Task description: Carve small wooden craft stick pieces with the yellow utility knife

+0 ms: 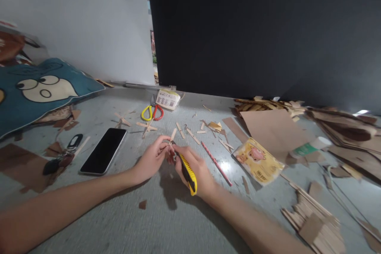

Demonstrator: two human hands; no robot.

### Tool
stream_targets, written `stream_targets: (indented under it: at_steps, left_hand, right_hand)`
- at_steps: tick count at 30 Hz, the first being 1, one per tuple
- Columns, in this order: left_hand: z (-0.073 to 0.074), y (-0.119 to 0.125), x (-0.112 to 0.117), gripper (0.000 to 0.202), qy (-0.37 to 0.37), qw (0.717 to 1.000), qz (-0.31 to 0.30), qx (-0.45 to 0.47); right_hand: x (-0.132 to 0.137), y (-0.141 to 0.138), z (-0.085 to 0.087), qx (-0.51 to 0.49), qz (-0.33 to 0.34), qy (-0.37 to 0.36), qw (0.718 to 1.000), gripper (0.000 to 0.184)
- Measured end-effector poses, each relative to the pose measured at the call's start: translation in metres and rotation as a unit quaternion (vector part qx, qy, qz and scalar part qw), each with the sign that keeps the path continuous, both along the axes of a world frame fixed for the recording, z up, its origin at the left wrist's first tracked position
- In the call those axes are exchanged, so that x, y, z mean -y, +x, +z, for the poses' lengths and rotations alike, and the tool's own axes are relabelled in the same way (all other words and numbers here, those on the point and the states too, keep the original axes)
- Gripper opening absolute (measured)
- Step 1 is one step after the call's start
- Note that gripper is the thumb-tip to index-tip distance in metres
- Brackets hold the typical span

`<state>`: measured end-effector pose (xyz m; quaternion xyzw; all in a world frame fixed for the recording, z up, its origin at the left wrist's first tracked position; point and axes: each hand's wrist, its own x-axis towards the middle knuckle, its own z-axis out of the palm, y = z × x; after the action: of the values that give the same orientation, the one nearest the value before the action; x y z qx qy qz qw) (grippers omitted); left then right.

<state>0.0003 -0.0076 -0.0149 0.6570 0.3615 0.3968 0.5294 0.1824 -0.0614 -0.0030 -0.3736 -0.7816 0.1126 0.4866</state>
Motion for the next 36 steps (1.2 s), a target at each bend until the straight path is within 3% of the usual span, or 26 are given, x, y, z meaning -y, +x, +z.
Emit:
stream_targets:
  at_steps: [9, 36]
  left_hand:
    - [0.0029, 0.0001, 0.0017, 0.034, -0.042, 0.999, -0.016, -0.005]
    - [0.0086, 0.0002, 0.0046, 0.019, 0.007, 0.999, -0.014, -0.051]
  right_hand:
    - [0.0045, -0.0003, -0.0005, -0.007, -0.033, 0.006, 0.999, 0.035]
    - [0.0031, 0.0006, -0.0043, -0.011, -0.044, -0.016, 0.999, 0.032]
